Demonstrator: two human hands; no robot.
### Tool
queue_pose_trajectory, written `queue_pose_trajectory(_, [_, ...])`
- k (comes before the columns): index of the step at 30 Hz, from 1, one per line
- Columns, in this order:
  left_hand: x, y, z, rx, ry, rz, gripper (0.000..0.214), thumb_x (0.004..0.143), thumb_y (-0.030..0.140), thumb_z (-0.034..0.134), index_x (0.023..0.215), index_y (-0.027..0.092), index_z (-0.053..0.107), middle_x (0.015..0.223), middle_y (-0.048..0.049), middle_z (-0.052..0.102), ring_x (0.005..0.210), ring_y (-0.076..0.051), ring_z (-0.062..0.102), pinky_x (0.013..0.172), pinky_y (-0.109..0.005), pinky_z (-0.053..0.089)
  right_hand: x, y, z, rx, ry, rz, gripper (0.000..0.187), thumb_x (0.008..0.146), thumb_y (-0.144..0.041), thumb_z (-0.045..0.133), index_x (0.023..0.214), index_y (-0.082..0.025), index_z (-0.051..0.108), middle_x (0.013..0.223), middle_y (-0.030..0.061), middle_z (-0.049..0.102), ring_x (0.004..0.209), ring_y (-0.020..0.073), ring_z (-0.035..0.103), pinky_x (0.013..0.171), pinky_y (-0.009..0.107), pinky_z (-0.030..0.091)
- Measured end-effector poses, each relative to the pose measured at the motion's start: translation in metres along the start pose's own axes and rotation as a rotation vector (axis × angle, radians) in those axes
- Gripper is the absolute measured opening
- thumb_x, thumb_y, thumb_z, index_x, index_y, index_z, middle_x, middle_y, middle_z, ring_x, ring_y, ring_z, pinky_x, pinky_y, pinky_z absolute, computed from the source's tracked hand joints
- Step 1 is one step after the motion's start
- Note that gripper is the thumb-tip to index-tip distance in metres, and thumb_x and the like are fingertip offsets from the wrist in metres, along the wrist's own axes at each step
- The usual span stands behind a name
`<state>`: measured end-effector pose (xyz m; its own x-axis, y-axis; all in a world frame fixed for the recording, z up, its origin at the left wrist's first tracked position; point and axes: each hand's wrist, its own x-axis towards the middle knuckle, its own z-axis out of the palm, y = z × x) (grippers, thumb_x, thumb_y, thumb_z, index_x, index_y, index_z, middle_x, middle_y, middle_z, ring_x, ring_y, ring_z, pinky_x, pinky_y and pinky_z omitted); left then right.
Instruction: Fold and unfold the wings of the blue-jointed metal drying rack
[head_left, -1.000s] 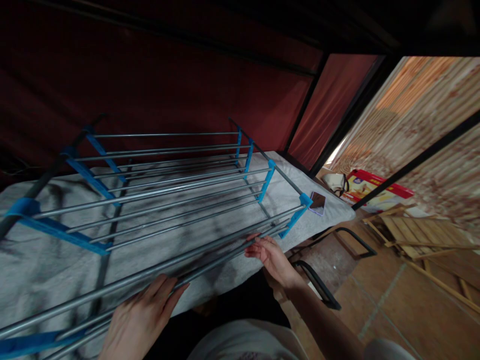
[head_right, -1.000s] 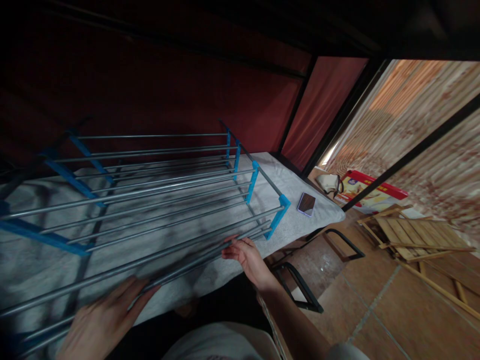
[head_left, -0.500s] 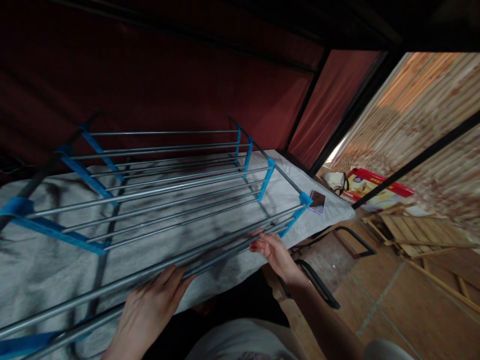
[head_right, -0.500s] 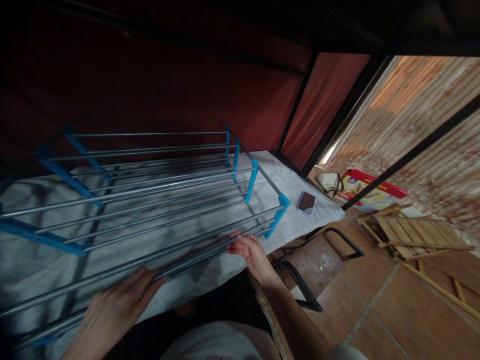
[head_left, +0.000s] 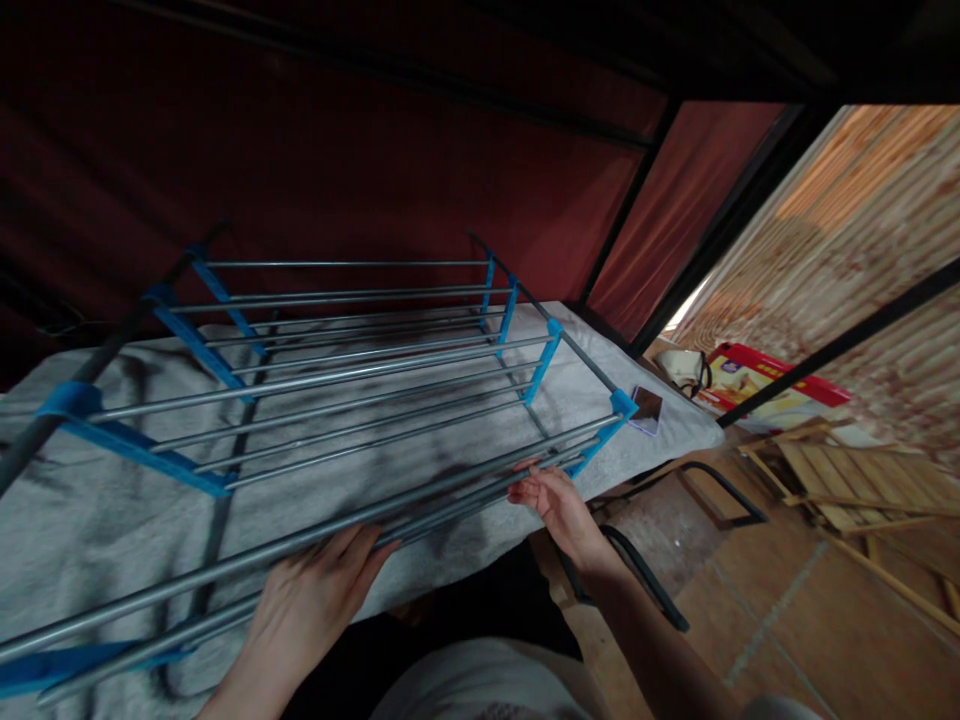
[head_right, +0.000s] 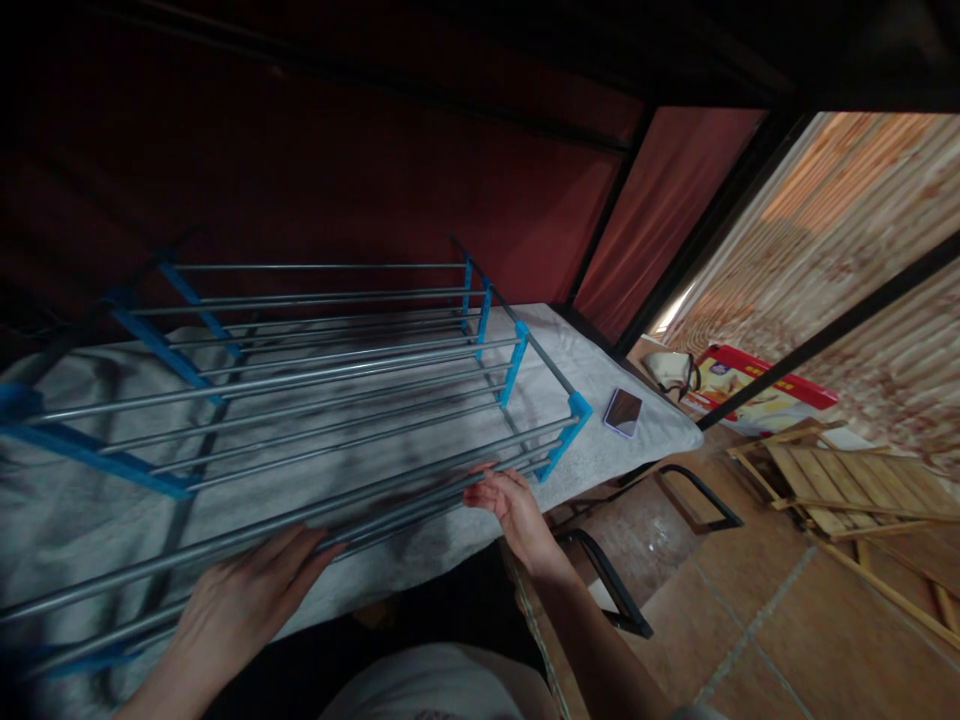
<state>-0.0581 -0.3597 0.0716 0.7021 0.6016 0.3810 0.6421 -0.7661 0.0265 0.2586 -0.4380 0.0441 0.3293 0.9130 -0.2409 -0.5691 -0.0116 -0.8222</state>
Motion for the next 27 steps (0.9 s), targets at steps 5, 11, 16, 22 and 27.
queue_pose_trajectory(5, [0.002,-0.001,-0.002,0.033,0.034,0.030,0.042,0.109,0.039,0.040,0.087,0.024,0.072,0.077,-0.0013,0.074,0.060,-0.017,0.069,0.055,-0.030,0.041,-0.001,-0.002,0.001,-0.003,-0.013,-0.005,0.033,0.071,-0.046,0.089,0.087,-0.019,0.078,0.077,0.0031,0.073,0.073,0.0193,0.072,0.076,0.034,0.059])
queue_pose_trajectory(11, [0.000,-0.003,0.002,0.050,0.055,0.045,0.038,0.108,0.040,0.042,0.090,0.024,0.072,0.078,-0.0012,0.075,0.060,-0.018,0.070,0.053,-0.032,0.041,-0.002,-0.006,0.005,0.000,0.004,-0.020,0.036,0.068,-0.047,0.091,0.085,-0.018,0.076,0.077,0.0033,0.074,0.073,0.0194,0.072,0.075,0.034,0.060])
queue_pose_trajectory(16, [0.002,-0.002,0.003,0.063,0.081,0.073,0.038,0.109,0.038,0.042,0.090,0.023,0.071,0.077,-0.0014,0.075,0.058,-0.019,0.070,0.052,-0.033,0.043,-0.001,-0.006,0.004,-0.007,0.015,-0.012,0.036,0.064,-0.045,0.091,0.082,-0.018,0.076,0.079,0.0030,0.074,0.070,0.0185,0.071,0.073,0.033,0.060])
queue_pose_trajectory(22, [0.003,-0.002,0.001,0.043,0.117,0.088,0.037,0.109,0.039,0.042,0.090,0.023,0.070,0.079,-0.0010,0.076,0.060,-0.019,0.071,0.054,-0.032,0.043,-0.004,-0.005,0.003,-0.041,-0.051,0.045,0.038,0.072,-0.052,0.086,0.082,-0.018,0.074,0.080,0.0065,0.076,0.075,0.0201,0.072,0.076,0.035,0.060])
queue_pose_trajectory(27, [0.003,0.005,0.000,0.012,0.106,0.047,0.034,0.108,0.040,0.046,0.090,0.022,0.070,0.074,-0.0001,0.072,0.058,-0.018,0.067,0.054,-0.032,0.038,-0.021,-0.008,0.014,-0.292,-0.327,0.191,0.035,0.084,-0.050,0.078,0.089,-0.016,0.077,0.096,0.0095,0.078,0.078,0.0172,0.072,0.075,0.030,0.059])
